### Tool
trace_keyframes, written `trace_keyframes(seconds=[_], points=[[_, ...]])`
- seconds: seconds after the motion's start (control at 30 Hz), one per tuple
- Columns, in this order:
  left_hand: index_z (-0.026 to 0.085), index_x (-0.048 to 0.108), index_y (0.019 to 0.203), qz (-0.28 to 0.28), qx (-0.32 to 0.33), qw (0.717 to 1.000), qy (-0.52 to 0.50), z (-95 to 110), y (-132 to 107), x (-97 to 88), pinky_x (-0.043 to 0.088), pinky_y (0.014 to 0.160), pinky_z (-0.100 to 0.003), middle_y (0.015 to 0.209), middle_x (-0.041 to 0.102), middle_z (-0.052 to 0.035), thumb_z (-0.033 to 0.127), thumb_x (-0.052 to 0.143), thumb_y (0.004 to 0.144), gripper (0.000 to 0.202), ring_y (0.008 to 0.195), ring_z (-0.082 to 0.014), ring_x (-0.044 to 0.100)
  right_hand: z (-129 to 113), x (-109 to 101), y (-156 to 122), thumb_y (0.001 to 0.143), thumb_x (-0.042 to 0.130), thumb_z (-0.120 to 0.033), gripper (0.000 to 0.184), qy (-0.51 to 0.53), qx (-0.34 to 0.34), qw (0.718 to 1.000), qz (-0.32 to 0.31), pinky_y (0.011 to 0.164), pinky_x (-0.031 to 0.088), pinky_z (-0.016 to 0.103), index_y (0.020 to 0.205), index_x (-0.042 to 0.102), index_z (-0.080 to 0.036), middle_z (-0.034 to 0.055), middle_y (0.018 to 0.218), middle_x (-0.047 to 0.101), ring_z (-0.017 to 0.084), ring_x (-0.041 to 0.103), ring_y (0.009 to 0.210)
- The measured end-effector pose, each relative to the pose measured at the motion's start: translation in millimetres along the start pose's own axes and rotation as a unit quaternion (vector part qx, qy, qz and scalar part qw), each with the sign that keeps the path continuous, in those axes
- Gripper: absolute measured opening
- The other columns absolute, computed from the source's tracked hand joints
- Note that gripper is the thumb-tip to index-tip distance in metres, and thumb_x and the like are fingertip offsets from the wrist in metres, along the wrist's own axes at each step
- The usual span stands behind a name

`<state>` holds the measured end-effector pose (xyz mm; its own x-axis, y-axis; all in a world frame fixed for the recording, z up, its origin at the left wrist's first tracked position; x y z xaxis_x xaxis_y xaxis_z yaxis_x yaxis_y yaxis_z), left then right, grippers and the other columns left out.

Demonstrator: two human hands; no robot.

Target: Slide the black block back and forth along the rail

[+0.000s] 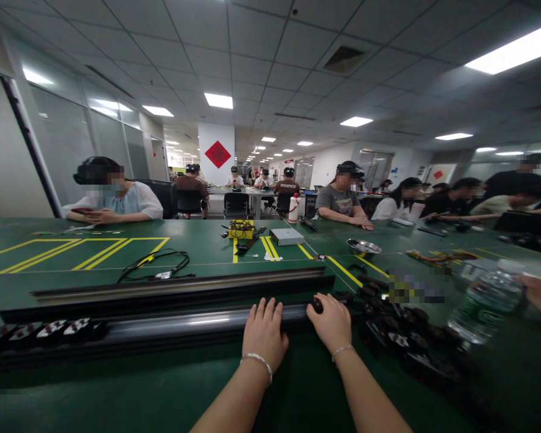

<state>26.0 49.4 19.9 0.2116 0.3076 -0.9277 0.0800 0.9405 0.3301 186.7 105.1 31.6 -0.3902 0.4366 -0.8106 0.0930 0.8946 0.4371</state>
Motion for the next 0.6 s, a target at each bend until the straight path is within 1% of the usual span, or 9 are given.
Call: trace_keyframes(seconds=[0.23,0.37,0.47,0.6], points=[[0.025,0.034,0.129,0.008,0.010,1.000,-0.008,-2.7,0.6,3.2,0.022,0.107,-0.040,0.139,0.036,-0.0009,0.036,0.046,0.073,0.059,0.128,-0.0222,0.026,2.6,5.3,2.8,0.075,0.043,-0.035,0.037,0.003,0.004,1.000,-0.020,0.100,0.018,0.040,0.102,0.060,-0.017,0.0064,0.117,0.056,0.022,0.040,0.118],[0.024,0.035,0.129,0.018,0.012,1.000,-0.012,-3.6,0.1,3.3,0.022,0.107,-0.040,0.139,0.036,-0.0008,0.036,0.045,0.074,0.057,0.128,-0.0218,0.027,3.8,7.0,3.5,0.076,0.042,-0.033,0.035,0.011,0.007,1.000,-0.024,0.100,0.018,0.040,0.102,0.060,-0.017,0.0067,0.116,0.057,0.021,0.040,0.118],[0.024,0.035,0.129,0.012,0.011,1.000,-0.009,-3.2,0.1,2.9,0.022,0.107,-0.041,0.139,0.036,-0.0012,0.036,0.045,0.074,0.057,0.129,-0.0223,0.026,4.4,6.9,3.4,0.076,0.042,-0.033,0.035,0.014,0.004,1.000,-0.026,0.100,0.017,0.039,0.102,0.059,-0.017,0.0070,0.116,0.056,0.020,0.040,0.118],[0.024,0.035,0.129,0.009,0.008,1.000,-0.011,-2.6,0.3,2.0,0.022,0.107,-0.042,0.139,0.036,-0.0015,0.035,0.045,0.073,0.058,0.129,-0.0227,0.026,7.0,3.6,2.9,0.074,0.045,-0.037,0.037,0.008,0.005,1.000,0.000,0.100,0.018,0.039,0.102,0.057,-0.016,0.0085,0.116,0.056,0.022,0.040,0.117]])
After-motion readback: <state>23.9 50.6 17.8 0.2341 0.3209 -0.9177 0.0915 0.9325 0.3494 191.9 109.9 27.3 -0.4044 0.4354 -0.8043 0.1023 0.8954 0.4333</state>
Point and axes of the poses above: each hand's wrist, its own y-axis towards the middle knuckle, its own x-axis out of the palm, z = x × y, the point moved 4 cm from there along y, towards the middle knuckle
